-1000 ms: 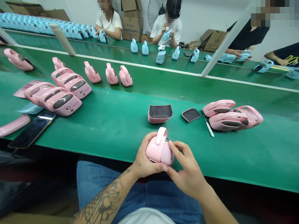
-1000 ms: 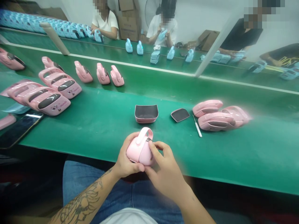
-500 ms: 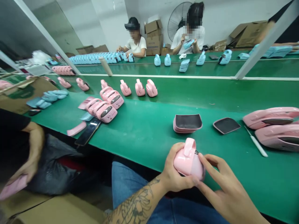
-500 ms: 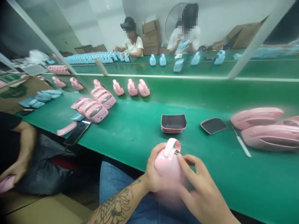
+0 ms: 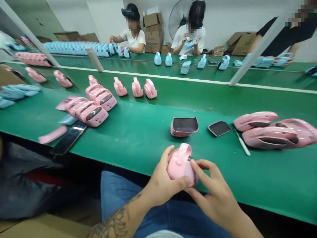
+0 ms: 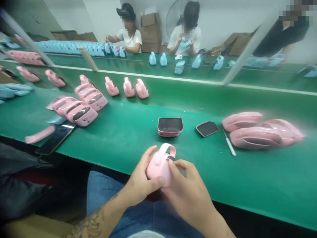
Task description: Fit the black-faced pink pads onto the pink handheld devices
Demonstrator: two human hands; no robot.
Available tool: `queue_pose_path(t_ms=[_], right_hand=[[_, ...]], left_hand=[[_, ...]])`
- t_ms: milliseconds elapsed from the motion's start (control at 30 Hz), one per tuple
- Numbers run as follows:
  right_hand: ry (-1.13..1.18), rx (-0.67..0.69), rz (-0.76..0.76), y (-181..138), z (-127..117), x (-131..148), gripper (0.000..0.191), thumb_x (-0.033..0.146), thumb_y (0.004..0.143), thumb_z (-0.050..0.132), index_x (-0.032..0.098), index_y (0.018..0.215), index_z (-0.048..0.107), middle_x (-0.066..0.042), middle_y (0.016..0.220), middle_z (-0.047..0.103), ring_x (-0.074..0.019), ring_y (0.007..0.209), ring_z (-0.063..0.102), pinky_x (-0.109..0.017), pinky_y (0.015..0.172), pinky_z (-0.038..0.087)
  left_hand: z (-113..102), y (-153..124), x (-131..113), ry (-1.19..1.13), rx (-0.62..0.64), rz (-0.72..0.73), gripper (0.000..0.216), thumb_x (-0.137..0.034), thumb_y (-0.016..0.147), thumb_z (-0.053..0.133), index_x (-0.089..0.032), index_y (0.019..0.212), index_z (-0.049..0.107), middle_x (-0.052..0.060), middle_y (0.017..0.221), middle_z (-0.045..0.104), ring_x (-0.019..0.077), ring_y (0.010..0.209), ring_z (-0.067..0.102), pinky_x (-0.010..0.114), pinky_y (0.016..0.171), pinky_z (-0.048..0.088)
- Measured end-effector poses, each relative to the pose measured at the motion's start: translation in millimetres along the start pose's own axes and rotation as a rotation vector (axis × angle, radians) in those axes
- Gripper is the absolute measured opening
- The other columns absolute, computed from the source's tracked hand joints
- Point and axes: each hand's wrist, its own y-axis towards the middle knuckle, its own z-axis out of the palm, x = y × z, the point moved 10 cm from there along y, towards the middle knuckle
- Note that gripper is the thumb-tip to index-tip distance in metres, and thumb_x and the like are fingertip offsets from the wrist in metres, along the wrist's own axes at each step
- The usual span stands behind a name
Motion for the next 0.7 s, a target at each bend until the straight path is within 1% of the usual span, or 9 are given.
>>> queue_pose_path(t_ms=[67, 133, 200, 300, 400, 500, 600, 667, 700], right_hand=[[-0.015, 0.02, 0.013, 4, 0, 6, 0.071, 0.03, 0.096, 0.07, 0.032, 0.161, 0.041, -0.017, 0.127, 0.059, -0.0329, 0.108, 0.065, -0.051, 0.083, 0.065], [0.003, 0.045, 0.019, 5, 0, 10, 0.072, 0.029, 0.096, 0.07, 0.033, 0.161, 0.039, -0.016, 0.128, 0.059, -0.0326, 0.11, 0.064, -0.051, 0.084, 0.065], [0.046, 0.057, 0.02, 5, -1, 11, 0.075, 0.027, 0.095, 0.071, 0.034, 0.162, 0.037, -0.015, 0.131, 0.058, -0.0322, 0.114, 0.063, -0.051, 0.087, 0.064], [0.094, 0.061, 0.033, 2, -2, 10, 0.077, 0.024, 0.095, 0.071, 0.034, 0.162, 0.036, -0.015, 0.134, 0.055, -0.0319, 0.117, 0.061, -0.051, 0.091, 0.063], [0.121, 0.065, 0.073, 2, -1, 6, 0.075, 0.022, 0.094, 0.071, 0.033, 0.161, 0.039, -0.015, 0.134, 0.053, -0.0314, 0.117, 0.06, -0.053, 0.094, 0.062], [0.149, 0.079, 0.141, 5, 2, 2, 0.071, 0.02, 0.094, 0.07, 0.031, 0.159, 0.042, -0.014, 0.133, 0.052, -0.0305, 0.117, 0.06, -0.055, 0.098, 0.059], [0.173, 0.104, 0.186, 13, 4, -1, 0.07, 0.022, 0.093, 0.074, 0.032, 0.157, 0.045, -0.013, 0.133, 0.052, -0.0306, 0.119, 0.059, -0.056, 0.101, 0.057], [0.194, 0.13, 0.192, 20, 5, 0, 0.071, 0.024, 0.092, 0.076, 0.032, 0.156, 0.047, -0.013, 0.133, 0.052, -0.031, 0.121, 0.058, -0.056, 0.103, 0.056], [0.204, 0.149, 0.195, 23, 6, 0, 0.071, 0.024, 0.091, 0.076, 0.031, 0.155, 0.047, -0.013, 0.132, 0.053, -0.0309, 0.121, 0.058, -0.056, 0.104, 0.055]], left_hand=[[6, -1, -4, -0.021, 0.038, -0.049, 0.092, -0.04, 0.076, 0.086, -0.023, 0.155, 0.041, 0.013, 0.143, 0.062, 0.0338, 0.122, 0.065, 0.043, 0.099, 0.058], [15, -2, -12, -0.012, 0.079, -0.02, 0.08, -0.038, 0.081, 0.082, -0.025, 0.151, 0.046, 0.01, 0.139, 0.064, 0.0312, 0.119, 0.066, 0.041, 0.096, 0.059], [18, -3, -19, 0.031, 0.065, 0.041, 0.071, -0.038, 0.087, 0.076, -0.026, 0.151, 0.046, 0.009, 0.139, 0.064, 0.0299, 0.12, 0.066, 0.042, 0.099, 0.057], [18, -6, -22, 0.13, 0.016, 0.106, 0.069, -0.04, 0.092, 0.07, -0.024, 0.154, 0.043, 0.011, 0.144, 0.061, 0.0312, 0.125, 0.063, 0.045, 0.105, 0.053], [18, -6, -23, 0.196, -0.005, 0.125, 0.067, -0.041, 0.093, 0.068, -0.024, 0.153, 0.044, 0.011, 0.143, 0.061, 0.0302, 0.125, 0.062, 0.044, 0.107, 0.051], [17, 0, -26, 0.192, 0.003, 0.127, 0.06, -0.043, 0.095, 0.066, -0.024, 0.149, 0.048, 0.009, 0.139, 0.064, 0.0282, 0.121, 0.064, 0.042, 0.105, 0.052], [13, 7, -23, 0.126, 0.013, 0.062, 0.06, -0.047, 0.095, 0.066, -0.021, 0.147, 0.051, 0.011, 0.138, 0.064, 0.0294, 0.122, 0.064, 0.043, 0.106, 0.052], [7, 11, -17, 0.063, 0.009, -0.022, 0.063, -0.05, 0.093, 0.069, -0.018, 0.144, 0.051, 0.014, 0.14, 0.063, 0.0309, 0.124, 0.063, 0.044, 0.105, 0.053], [4, 12, -14, 0.034, 0.006, -0.073, 0.066, -0.053, 0.09, 0.072, -0.017, 0.142, 0.052, 0.015, 0.14, 0.063, 0.0314, 0.124, 0.063, 0.043, 0.102, 0.054]])
